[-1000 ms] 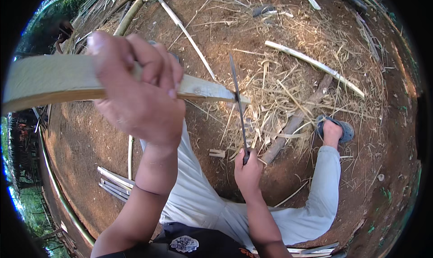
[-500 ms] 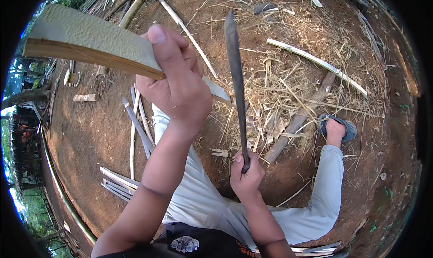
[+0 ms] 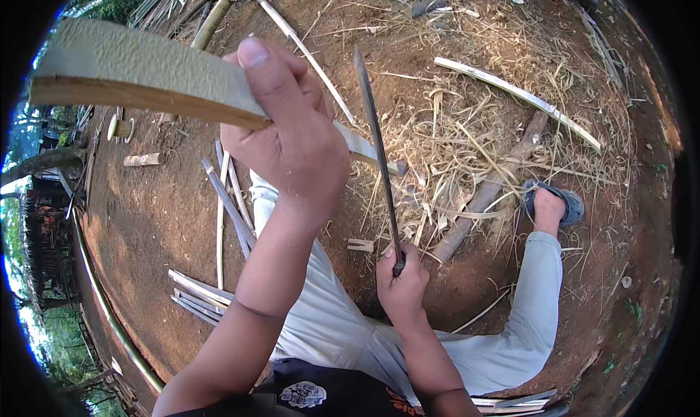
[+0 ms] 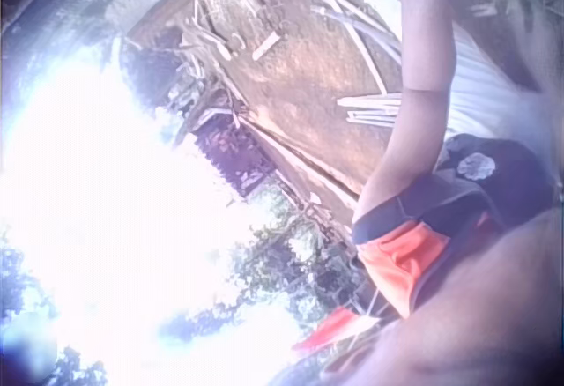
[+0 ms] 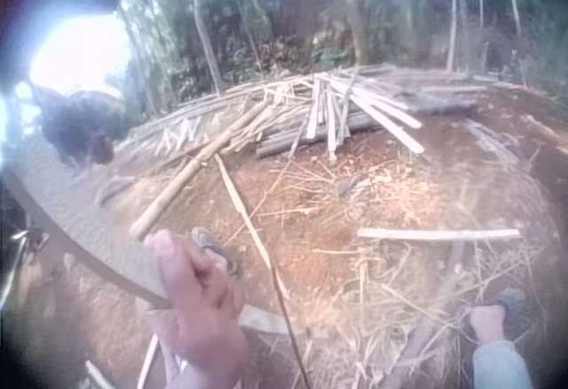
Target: The person sits on the ground and uses a machete to split long bamboo poles into thin strips. They repeatedly strike the bamboo against a wooden block to drive the blade through the material, then separate the resulting strips and place them in a pile.
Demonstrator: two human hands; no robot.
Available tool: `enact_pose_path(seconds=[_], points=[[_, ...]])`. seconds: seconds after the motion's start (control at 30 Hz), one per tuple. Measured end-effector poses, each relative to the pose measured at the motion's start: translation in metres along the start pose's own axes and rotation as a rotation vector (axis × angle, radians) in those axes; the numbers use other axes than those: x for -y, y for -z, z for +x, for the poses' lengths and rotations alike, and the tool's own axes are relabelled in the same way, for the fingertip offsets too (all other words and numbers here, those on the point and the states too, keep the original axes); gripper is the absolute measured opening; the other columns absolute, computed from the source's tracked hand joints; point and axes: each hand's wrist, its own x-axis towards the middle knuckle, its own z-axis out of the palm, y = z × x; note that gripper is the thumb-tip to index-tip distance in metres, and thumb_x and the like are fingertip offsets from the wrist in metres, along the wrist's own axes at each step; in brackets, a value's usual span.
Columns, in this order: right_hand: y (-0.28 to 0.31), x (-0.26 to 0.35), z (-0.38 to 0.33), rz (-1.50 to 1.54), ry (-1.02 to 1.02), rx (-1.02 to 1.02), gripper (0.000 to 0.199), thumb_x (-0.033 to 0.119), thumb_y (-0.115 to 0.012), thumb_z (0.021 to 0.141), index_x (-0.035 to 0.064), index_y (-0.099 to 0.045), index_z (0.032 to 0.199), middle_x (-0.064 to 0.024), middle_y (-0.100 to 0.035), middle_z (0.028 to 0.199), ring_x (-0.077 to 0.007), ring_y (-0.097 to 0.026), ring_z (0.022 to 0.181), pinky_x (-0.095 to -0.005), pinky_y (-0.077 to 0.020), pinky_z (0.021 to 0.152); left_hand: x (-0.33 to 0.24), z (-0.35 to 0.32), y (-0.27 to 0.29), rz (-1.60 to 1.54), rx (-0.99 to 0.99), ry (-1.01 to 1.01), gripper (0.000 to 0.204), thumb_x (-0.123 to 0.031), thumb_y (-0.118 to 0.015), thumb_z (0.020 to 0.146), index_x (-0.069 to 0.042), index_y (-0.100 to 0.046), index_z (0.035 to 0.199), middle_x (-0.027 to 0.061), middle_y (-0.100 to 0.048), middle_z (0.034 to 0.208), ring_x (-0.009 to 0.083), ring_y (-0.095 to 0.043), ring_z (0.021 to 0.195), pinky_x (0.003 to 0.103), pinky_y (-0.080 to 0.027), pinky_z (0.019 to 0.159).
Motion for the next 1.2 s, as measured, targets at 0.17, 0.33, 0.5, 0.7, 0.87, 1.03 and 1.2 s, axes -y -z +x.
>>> enact_pose_path(seconds=[0.17,0.33,0.5,0.7,0.87,1.03,1.2], points=[[-0.023,-0.071,0.023,-0.198,-0.161,0.114,0.026,0.020,-0.056,0.096,-0.0013,-0.054,0.081,-0.0192,-0.058,0.059,-0.0389,-0.060,0.054,-0.0454,-0.0452,0.051,-0.006,0.007,-0.006,-0.038,-0.018,0.075,0.035,-0.025,-0.045,0.105,-0.007,-0.045,0.075,-0.0043,-0.036,0.055,0.0007,-0.030,0.044,0.021,-0.020,0.038],[0.006,-0.028,0.019,-0.163,-0.071,0.131,0.023,0.019,-0.059,0.095,-0.0020,-0.057,0.086,-0.0163,-0.057,0.057,-0.0318,-0.061,0.051,-0.0404,-0.0465,0.050,0.001,0.012,0.007,-0.009,-0.030,0.095,0.036,-0.024,-0.044,0.105,-0.006,-0.045,0.074,-0.0044,-0.038,0.056,0.0010,-0.032,0.044,0.020,-0.021,0.039],[0.010,0.009,0.000,0.085,0.159,-0.094,0.020,0.016,-0.063,0.092,-0.0035,-0.057,0.095,-0.0154,-0.058,0.059,-0.0293,-0.062,0.051,-0.0388,-0.0489,0.051,0.007,0.006,0.003,0.090,-0.055,0.030,0.036,-0.023,-0.045,0.105,-0.007,-0.045,0.073,-0.0046,-0.040,0.057,0.0016,-0.036,0.046,0.020,-0.023,0.040],[-0.026,-0.124,0.034,-0.388,-0.236,0.161,0.029,0.026,-0.056,0.095,-0.0010,-0.057,0.086,-0.0227,-0.061,0.065,-0.0428,-0.063,0.062,-0.0488,-0.0489,0.056,0.006,0.009,-0.010,-0.032,-0.062,0.078,0.034,-0.024,-0.047,0.104,-0.009,-0.043,0.074,-0.0045,-0.041,0.058,0.0003,-0.033,0.045,0.020,-0.024,0.039],[-0.001,-0.046,0.030,-0.112,-0.160,0.188,0.027,0.023,-0.057,0.097,-0.0006,-0.055,0.084,-0.0130,-0.054,0.056,-0.0298,-0.056,0.049,-0.0403,-0.0447,0.052,0.004,0.013,-0.009,0.019,-0.070,0.033,0.035,-0.023,-0.046,0.105,-0.008,-0.042,0.073,-0.0050,-0.040,0.057,0.0002,-0.033,0.045,0.020,-0.025,0.039],[-0.024,-0.060,0.011,0.034,-0.158,0.048,0.026,0.022,-0.060,0.094,0.0002,-0.054,0.080,-0.0149,-0.056,0.055,-0.0335,-0.060,0.050,-0.0430,-0.0460,0.050,0.009,0.010,-0.004,0.026,-0.033,0.055,0.036,-0.025,-0.047,0.105,-0.008,-0.042,0.073,-0.0048,-0.039,0.057,0.0003,-0.033,0.045,0.019,-0.024,0.039],[-0.019,-0.074,0.032,-0.155,-0.202,0.168,0.025,0.022,-0.059,0.094,-0.0005,-0.055,0.082,-0.0173,-0.058,0.057,-0.0371,-0.061,0.053,-0.0460,-0.0463,0.052,0.006,0.019,0.007,0.030,-0.117,0.106,0.036,-0.025,-0.047,0.104,-0.009,-0.043,0.073,-0.0048,-0.039,0.056,0.0003,-0.034,0.045,0.019,-0.025,0.039]])
